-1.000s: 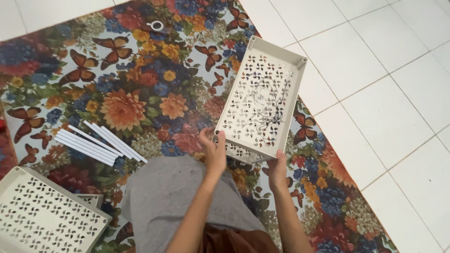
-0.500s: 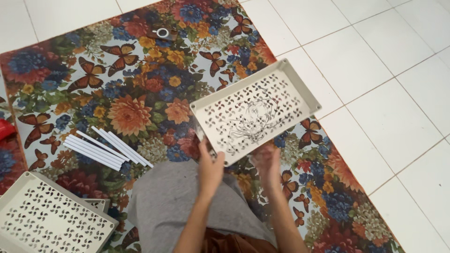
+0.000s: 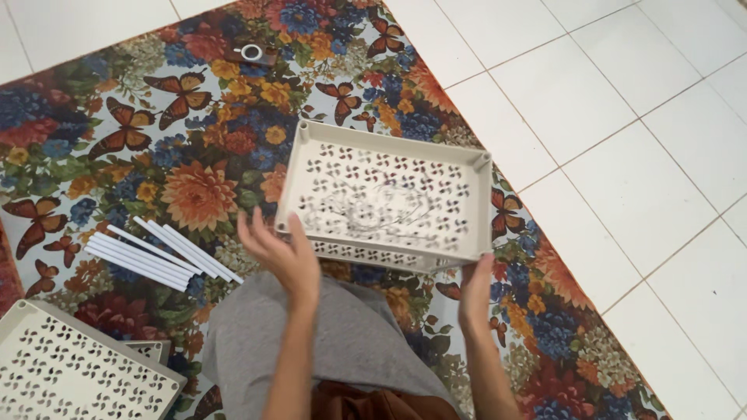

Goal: The person sits on a floral rug and assembles white plastic trays by inserting white plastic rods into the corner holes. They handle multiple trays and rods, stacking completed trays and shaking one tray to settle its contents.

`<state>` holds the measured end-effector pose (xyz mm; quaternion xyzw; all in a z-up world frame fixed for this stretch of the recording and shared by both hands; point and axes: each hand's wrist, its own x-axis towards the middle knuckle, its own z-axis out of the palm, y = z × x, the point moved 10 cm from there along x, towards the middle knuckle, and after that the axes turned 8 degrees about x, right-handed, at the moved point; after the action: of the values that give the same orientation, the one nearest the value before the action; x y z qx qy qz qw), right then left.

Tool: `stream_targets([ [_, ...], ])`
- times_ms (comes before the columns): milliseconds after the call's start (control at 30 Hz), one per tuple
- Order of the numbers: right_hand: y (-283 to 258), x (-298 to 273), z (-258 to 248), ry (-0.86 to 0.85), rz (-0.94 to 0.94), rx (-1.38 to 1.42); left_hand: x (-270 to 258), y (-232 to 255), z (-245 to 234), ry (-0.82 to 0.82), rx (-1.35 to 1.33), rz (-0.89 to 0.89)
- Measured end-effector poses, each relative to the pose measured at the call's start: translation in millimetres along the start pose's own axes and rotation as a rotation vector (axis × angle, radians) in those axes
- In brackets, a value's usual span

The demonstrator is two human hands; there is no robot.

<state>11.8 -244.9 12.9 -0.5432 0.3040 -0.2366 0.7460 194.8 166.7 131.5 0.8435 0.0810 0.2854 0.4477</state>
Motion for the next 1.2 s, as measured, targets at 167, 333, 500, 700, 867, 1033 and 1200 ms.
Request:
stream_targets([
  [167, 47, -36, 45, -0.144, 0.277, 0.124, -108, 25, 22, -0.224, -0.276, -0.243],
  [333, 54, -56, 92, -0.392, 0.274, 0.110, -184, 26, 80, -0.698, -0.468, -0.377],
  [500, 49, -64, 101, -0.360, 0.309, 0.022, -200, 15, 111, -0.826, -0.652, -0.384],
  [700, 53, -56, 96, -0.439, 0.265, -0.039, -209, 8, 106, -0.841, -0.776, -0.417],
  [867, 83, -43, 79, -0.396, 0.243, -0.107, -212, 6, 111, -0.833, -0.898, -0.440],
  [1033, 77, -42, 81, -0.414, 0.117, -0.138, -207, 4, 115, -0.877, -0.796, -0.373],
  [1200, 66, -41, 78, -0.365, 0.232, -0.099, -205, -4, 111, -1.144, -0.569, -0.490],
])
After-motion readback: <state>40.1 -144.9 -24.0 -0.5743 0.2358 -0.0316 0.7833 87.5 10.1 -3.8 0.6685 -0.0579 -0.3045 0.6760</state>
